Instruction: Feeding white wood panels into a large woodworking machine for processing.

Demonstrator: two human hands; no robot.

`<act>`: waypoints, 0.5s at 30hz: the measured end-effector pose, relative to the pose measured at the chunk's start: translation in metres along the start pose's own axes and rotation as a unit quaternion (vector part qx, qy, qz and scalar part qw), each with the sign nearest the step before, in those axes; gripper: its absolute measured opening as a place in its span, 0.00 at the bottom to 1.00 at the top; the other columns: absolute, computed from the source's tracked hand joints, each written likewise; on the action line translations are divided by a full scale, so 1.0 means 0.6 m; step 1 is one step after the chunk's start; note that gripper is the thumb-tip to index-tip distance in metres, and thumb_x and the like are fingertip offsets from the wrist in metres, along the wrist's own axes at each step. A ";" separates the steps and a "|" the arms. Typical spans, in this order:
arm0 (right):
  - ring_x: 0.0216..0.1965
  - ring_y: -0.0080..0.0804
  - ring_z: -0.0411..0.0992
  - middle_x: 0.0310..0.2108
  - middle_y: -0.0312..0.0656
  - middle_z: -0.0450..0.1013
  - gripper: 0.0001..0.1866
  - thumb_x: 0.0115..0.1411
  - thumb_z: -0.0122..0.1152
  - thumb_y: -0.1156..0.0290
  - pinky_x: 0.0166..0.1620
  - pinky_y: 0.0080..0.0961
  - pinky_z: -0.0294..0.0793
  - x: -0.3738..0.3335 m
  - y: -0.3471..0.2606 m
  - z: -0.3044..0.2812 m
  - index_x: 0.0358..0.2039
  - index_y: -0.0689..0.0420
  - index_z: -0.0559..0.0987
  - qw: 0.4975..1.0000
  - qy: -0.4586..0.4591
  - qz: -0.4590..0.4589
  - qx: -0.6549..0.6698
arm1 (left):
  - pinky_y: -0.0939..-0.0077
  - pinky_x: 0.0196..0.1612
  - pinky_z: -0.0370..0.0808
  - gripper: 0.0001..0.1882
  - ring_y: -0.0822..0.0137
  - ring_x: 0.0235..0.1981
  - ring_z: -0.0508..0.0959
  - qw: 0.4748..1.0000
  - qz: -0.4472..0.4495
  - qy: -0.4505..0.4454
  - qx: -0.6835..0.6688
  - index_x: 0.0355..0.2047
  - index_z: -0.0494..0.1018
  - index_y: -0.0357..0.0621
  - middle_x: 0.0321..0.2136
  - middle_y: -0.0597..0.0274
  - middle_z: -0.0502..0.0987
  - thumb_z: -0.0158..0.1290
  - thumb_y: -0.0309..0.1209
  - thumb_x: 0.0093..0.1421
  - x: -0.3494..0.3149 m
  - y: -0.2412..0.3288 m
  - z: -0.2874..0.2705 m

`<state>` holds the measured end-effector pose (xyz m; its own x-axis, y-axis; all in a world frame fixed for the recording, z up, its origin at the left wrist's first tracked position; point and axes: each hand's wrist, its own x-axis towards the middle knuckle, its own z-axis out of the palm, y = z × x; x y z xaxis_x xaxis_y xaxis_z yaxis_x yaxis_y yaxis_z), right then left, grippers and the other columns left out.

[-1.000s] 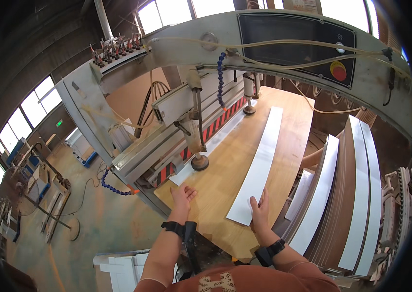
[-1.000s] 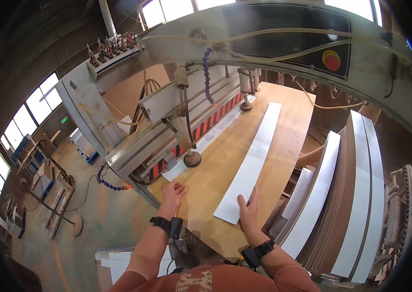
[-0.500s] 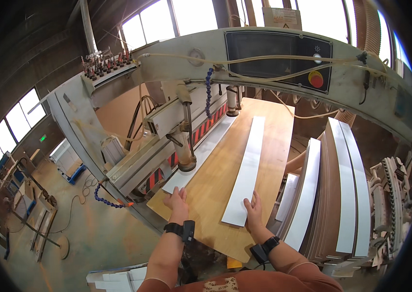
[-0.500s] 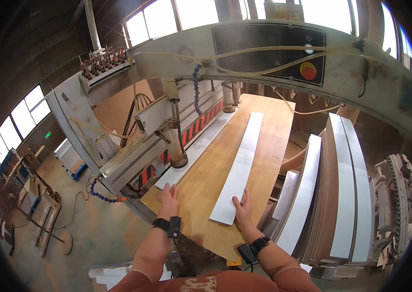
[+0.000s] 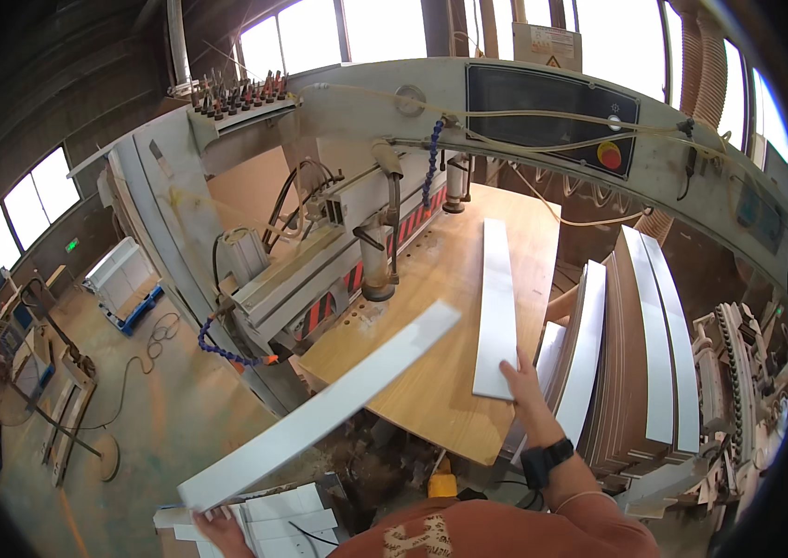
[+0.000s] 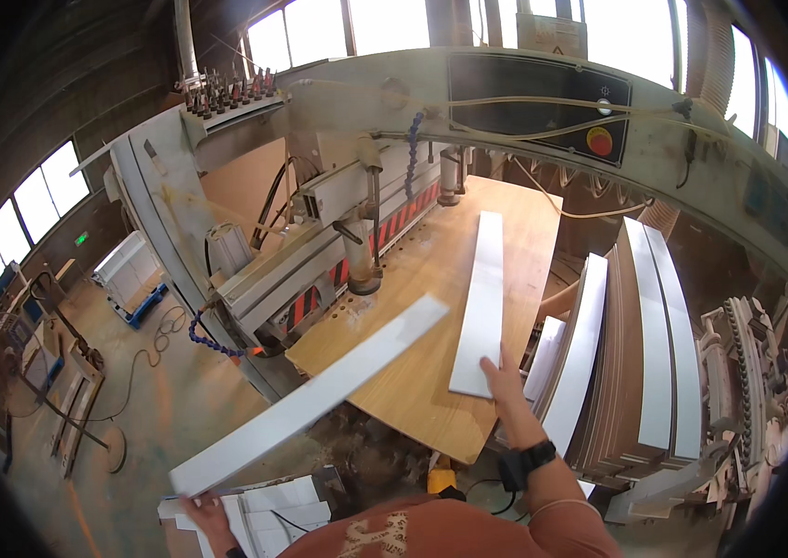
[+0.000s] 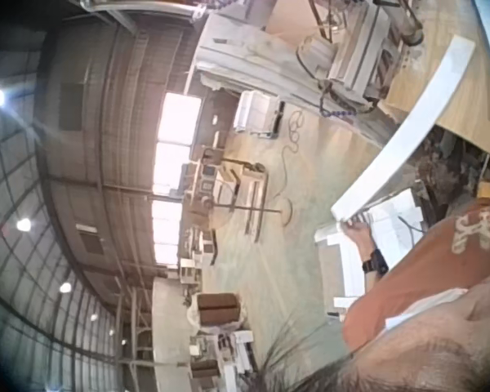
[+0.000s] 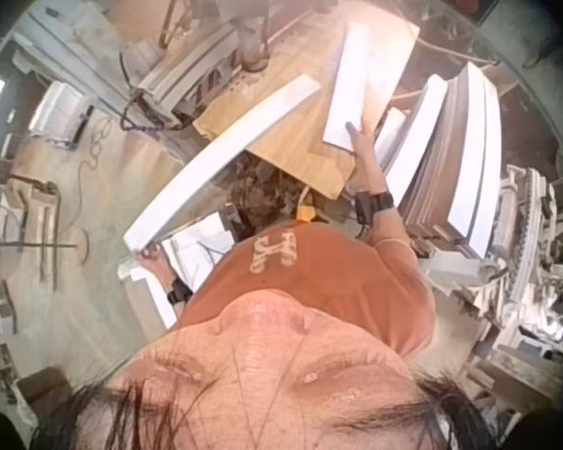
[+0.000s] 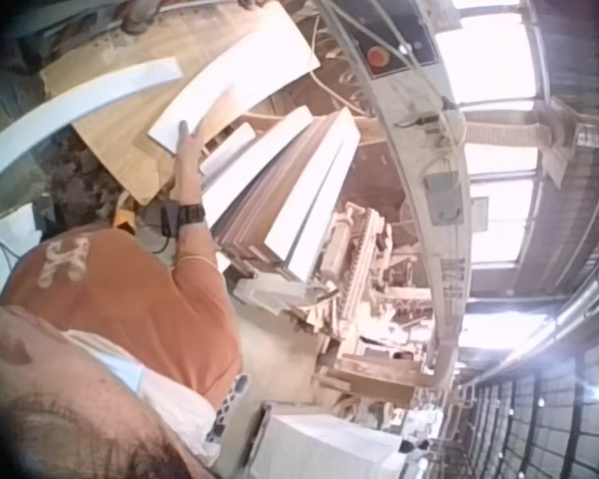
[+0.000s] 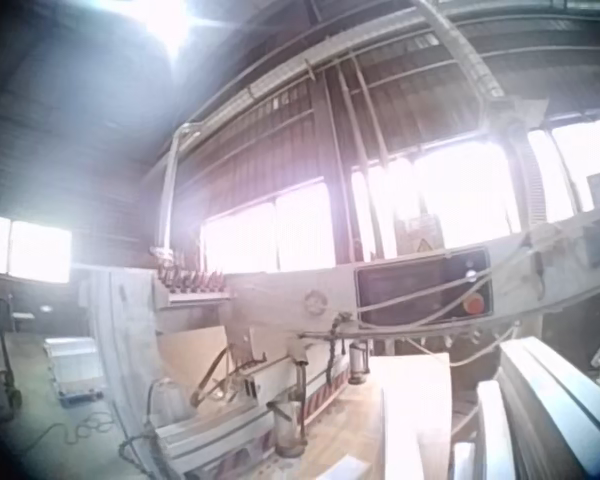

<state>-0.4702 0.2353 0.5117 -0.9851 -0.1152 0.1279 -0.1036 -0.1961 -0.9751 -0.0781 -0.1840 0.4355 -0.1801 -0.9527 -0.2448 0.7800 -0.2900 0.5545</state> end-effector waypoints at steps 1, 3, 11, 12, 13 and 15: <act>0.37 0.28 0.66 0.40 0.43 0.65 0.26 0.53 0.47 0.75 0.36 0.21 0.67 0.010 -0.018 0.022 0.52 0.59 0.54 1.000 -0.005 0.003 -0.001 | 0.77 0.32 0.70 0.13 0.68 0.34 0.69 1.000 0.003 0.005 0.000 0.38 0.64 0.47 0.34 0.58 0.69 0.48 0.33 0.52 -0.011 0.019 -0.004; 0.26 0.25 0.67 0.33 0.40 0.67 0.22 0.53 0.46 0.74 0.20 0.21 0.67 0.021 -0.054 0.088 0.50 0.59 0.57 0.994 -0.029 0.100 -0.013 | 0.67 0.46 0.64 0.22 0.62 0.46 0.63 0.994 -0.014 0.023 -0.102 0.48 0.57 0.47 0.46 0.52 0.61 0.46 0.34 0.54 -0.025 0.039 -0.011; 0.22 0.35 0.67 0.32 0.48 0.64 0.28 0.53 0.46 0.73 0.17 0.28 0.70 0.122 0.127 0.397 0.52 0.55 0.47 0.991 -0.085 0.083 -0.058 | 0.72 0.49 0.62 0.27 0.60 0.48 0.61 0.975 0.025 0.034 0.219 0.51 0.50 0.35 0.49 0.48 0.56 0.41 0.21 0.50 -0.048 -0.005 -0.190; 0.20 0.34 0.67 0.29 0.48 0.64 0.29 0.53 0.46 0.74 0.15 0.30 0.69 0.132 0.138 0.415 0.52 0.53 0.45 0.985 -0.077 0.085 -0.127 | 0.73 0.48 0.63 0.26 0.60 0.48 0.61 0.994 -0.079 0.069 0.005 0.51 0.51 0.35 0.49 0.47 0.56 0.41 0.21 0.50 -0.048 0.001 -0.180; 0.20 0.34 0.67 0.29 0.48 0.64 0.29 0.53 0.46 0.74 0.15 0.30 0.69 0.160 0.178 0.432 0.52 0.53 0.45 0.986 -0.079 0.083 -0.121 | 0.73 0.48 0.63 0.26 0.60 0.48 0.61 0.995 -0.074 0.066 0.004 0.51 0.51 0.35 0.49 0.47 0.56 0.41 0.21 0.50 -0.038 -0.007 -0.208; 0.13 0.34 0.65 0.20 0.46 0.64 0.28 0.53 0.45 0.74 0.13 0.31 0.67 0.223 0.279 0.441 0.51 0.54 0.44 0.985 -0.055 0.100 -0.132 | 0.69 0.31 0.68 0.15 0.58 0.25 0.68 0.875 0.226 0.095 0.417 0.33 0.65 0.30 0.24 0.52 0.71 0.43 0.33 0.54 -0.016 -0.028 -0.325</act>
<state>-0.5827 -0.0708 0.4134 -0.9700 -0.2333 -0.0677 0.0452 0.1005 -0.9939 0.0273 -0.1519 0.2732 0.1987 -0.9778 0.0663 0.0228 0.0723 0.9971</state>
